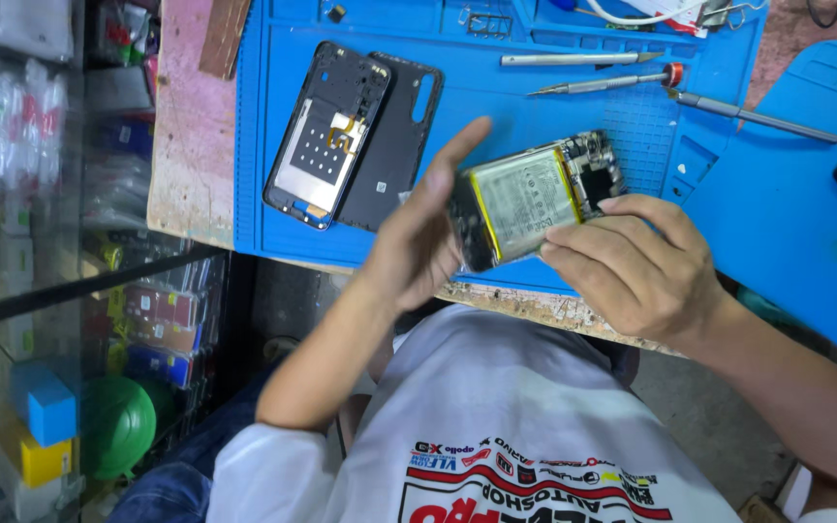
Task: The person removes the back panel and internal battery from a mobile phone using a thin prying tool and their hands, then cleans the adhesive residue from the inner chassis with a cloth.
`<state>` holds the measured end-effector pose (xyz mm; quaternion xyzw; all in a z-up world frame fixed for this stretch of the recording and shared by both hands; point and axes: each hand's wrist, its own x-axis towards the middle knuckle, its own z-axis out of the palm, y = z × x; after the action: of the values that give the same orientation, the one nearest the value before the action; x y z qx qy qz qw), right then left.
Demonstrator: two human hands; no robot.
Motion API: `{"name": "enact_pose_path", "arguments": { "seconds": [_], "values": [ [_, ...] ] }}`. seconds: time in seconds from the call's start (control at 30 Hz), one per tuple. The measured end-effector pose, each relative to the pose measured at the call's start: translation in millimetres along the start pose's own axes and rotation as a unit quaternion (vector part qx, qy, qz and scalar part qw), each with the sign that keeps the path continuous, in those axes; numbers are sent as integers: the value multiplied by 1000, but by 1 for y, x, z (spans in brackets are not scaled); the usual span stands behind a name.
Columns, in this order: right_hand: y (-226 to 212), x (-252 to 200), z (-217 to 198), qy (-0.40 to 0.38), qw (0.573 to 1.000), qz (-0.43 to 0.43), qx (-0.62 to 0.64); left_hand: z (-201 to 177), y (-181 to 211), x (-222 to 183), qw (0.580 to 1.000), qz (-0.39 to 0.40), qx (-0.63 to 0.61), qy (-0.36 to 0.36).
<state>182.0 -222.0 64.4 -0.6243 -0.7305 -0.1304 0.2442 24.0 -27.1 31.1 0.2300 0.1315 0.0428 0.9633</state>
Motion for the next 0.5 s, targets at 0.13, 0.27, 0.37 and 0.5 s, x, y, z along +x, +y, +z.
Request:
{"name": "enact_pose_path", "arguments": {
  "seconds": [0.13,0.27,0.37,0.5],
  "values": [
    [0,-4,23,-8,998,-14,-53,0,-28,-8,985,98,125,71],
    [-4,1,36,14,998,43,36,-15,-38,-10,942,137,292,95],
    [-5,2,38,30,981,106,159,-10,-47,-5,905,234,351,55],
    [2,-10,30,129,742,366,546,-5,-38,-2,929,164,328,44]
  ]
}}
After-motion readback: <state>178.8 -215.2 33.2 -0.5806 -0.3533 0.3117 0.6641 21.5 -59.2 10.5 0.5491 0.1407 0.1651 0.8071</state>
